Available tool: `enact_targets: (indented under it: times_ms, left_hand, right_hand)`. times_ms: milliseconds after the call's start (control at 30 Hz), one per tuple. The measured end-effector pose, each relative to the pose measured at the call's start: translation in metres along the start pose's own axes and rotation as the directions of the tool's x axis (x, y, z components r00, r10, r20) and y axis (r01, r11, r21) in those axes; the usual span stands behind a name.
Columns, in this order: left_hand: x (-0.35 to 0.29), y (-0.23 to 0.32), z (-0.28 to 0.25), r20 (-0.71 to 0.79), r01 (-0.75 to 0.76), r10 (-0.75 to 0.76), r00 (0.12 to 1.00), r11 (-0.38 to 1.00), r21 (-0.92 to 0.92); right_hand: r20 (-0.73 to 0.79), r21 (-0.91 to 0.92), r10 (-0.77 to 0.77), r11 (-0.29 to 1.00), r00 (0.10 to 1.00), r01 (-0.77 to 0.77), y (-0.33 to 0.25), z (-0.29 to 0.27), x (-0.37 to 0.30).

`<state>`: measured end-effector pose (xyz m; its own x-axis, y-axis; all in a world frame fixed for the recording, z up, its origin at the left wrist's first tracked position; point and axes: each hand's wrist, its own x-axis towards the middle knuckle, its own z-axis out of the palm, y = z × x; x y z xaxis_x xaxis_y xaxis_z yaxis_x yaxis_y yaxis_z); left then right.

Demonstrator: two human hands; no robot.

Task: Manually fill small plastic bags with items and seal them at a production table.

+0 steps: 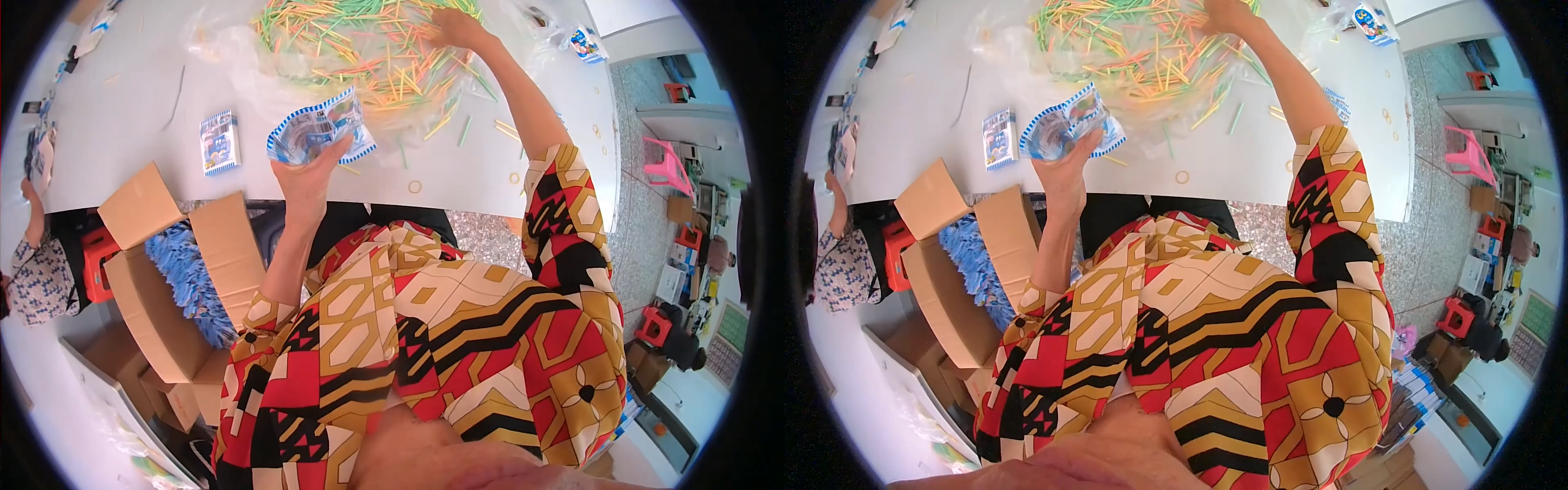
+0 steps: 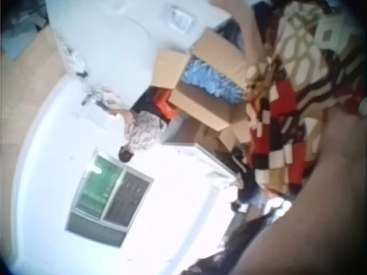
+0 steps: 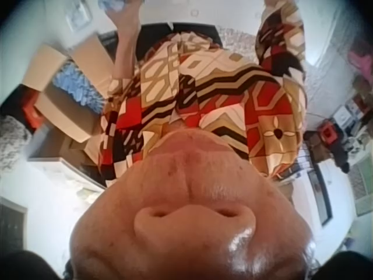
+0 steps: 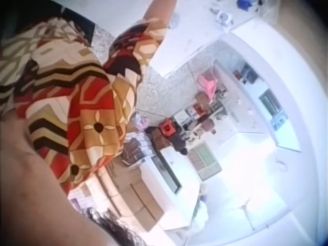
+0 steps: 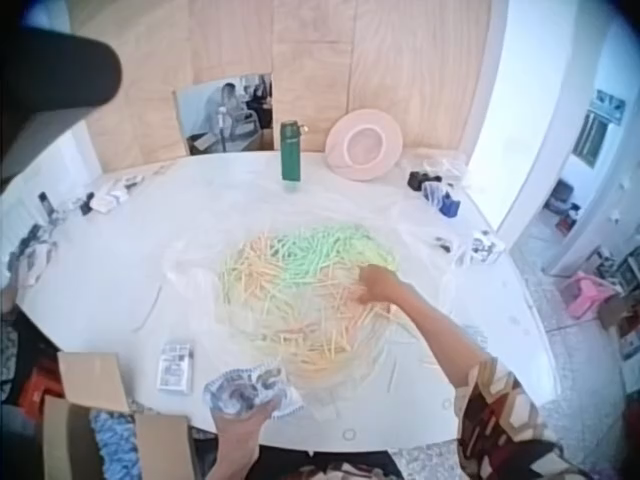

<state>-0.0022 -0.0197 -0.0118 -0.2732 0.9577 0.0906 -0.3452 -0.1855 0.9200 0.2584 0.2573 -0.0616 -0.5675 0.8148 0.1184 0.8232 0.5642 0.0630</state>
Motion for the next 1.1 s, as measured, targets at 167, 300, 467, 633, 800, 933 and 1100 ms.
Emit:
enact_targets:
  times_ms: [167,300,467,633,800,933,1100]
  left_hand:
    - [-0.002,0.001,0.001,0.011,-0.008,0.008,1.0,1.0,0.003]
    - [-0.002,0.0,-0.002,0.001,0.002,-0.002,1.0,1.0,-0.002]
    - [-0.002,0.001,-0.002,-0.006,0.002,-0.002,1.0,1.0,-0.026]
    - [0.0,-0.002,0.003,0.008,0.011,-0.011,1.0,1.0,0.006]
    - [0.0,0.0,-0.002,-0.01,0.02,-0.02,1.0,0.999,0.037]
    - [0.0,0.0,0.001,-0.011,0.038,-0.038,0.999,0.999,0.028]
    - [0.002,-0.005,0.004,0.001,0.028,-0.028,1.0,0.996,0.081]
  right_hand:
    - [-0.264,0.255,-0.173,0.937,0.949,0.241,0.015,0.01,-0.001]
    - [0.132,0.059,0.144,0.986,0.981,-0.153,0.0,0.014,0.021]
    - [-0.093,0.03,0.129,0.992,0.987,-0.127,-0.01,0.034,0.017]
    - [-0.217,0.085,0.101,0.993,0.971,-0.084,0.018,0.059,0.006]
    - [0.317,0.509,0.359,0.717,0.878,-0.477,0.0,0.001,-0.015]
    - [0.149,0.758,0.37,0.553,0.917,-0.347,-0.013,-0.025,-0.049]
    - [-0.239,0.6,0.457,0.763,0.857,-0.239,-0.007,-0.002,-0.053]
